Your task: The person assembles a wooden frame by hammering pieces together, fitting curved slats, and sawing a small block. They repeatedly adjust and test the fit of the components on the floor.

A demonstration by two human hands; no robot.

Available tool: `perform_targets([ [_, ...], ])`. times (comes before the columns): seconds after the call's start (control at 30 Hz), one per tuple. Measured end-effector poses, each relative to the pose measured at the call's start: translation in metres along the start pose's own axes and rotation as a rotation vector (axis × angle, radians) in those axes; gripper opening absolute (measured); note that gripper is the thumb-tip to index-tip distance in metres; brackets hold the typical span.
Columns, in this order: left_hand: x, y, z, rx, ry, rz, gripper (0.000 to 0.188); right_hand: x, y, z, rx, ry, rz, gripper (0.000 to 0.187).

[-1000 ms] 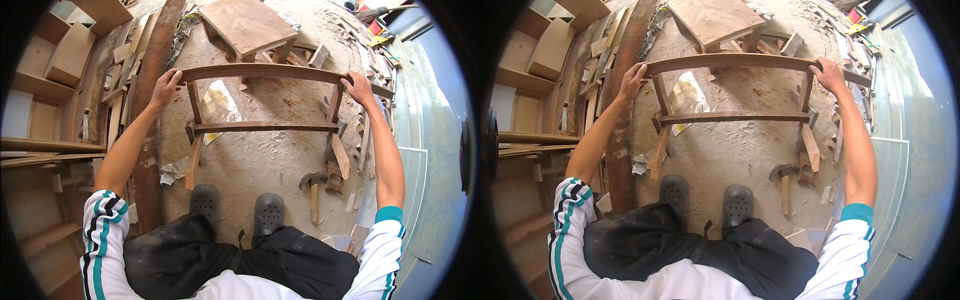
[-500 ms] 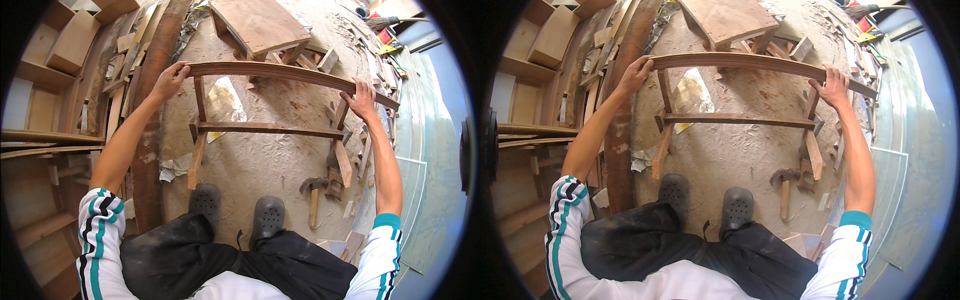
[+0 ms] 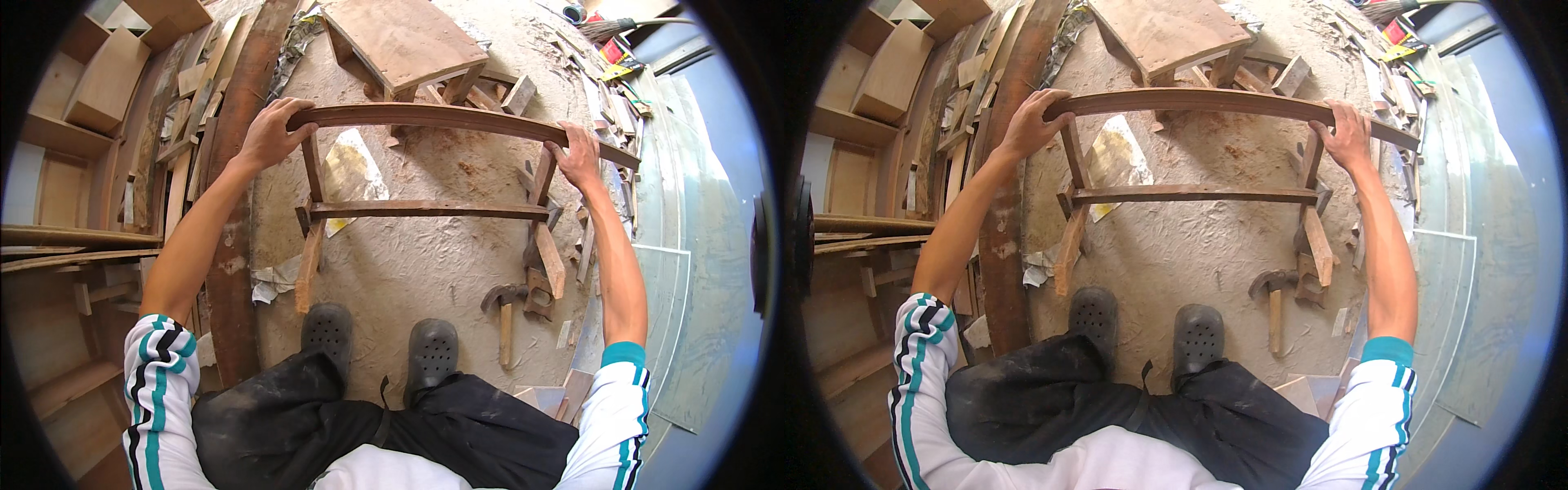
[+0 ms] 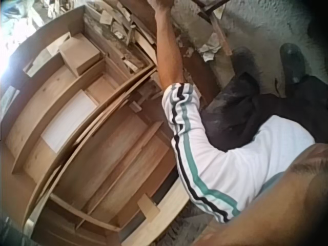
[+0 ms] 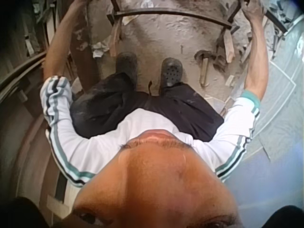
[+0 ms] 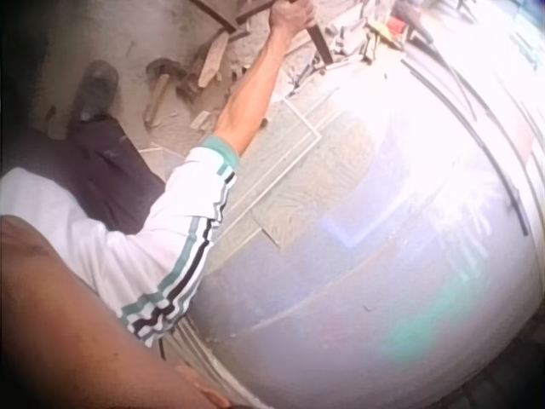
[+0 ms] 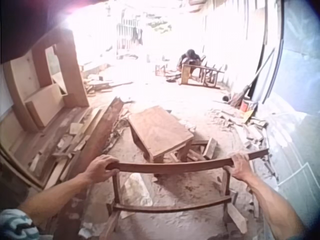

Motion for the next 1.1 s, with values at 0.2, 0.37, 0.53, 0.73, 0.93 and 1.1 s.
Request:
perform_targets([
  [0.2,0.005,0.001,0.009,0.068,0.028,-0.003,0.029,0.015,-0.001,-0.004,-0.058,-0.054,-0.065,0.047],
  [0.37,0.014,-0.004,0.016,0.005,-0.088,0.154,0.022,0.029,0.003,-0.001,0.037,-0.015,-0.008,0.033],
  [0.53,0.015,-0.007,0.013,-0.03,-0.094,0.16,0.025,0.045,-0.009,-0.007,-0.017,-0.064,0.05,0.026],
  [0.73,0.002,-0.014,0.004,0.011,0.116,0.05,0.035,0.016,-0.015,0.011,-0.083,-0.156,-0.241,0.056],
  [0.93,-0.001,-0.001,-0.012,0.064,0.263,0.003,0.032,0.016,0.002,0.008,0.05,-0.189,-0.181,0.062],
  [1.1,-0.001,0.009,-0.019,0.016,0.161,0.005,0.039,0.02,-0.005,0.002,0.068,-0.233,-0.233,0.054],
])
Point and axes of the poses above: each hand's wrist, its own y-axis away from the middle knuckle, its own x-axis out of the back of the hand, z = x × y, the point moved 6 cm from there along -y, towards the middle knuckle, and after that the axes turned 10 degrees about -z, right-handed, at the moved point
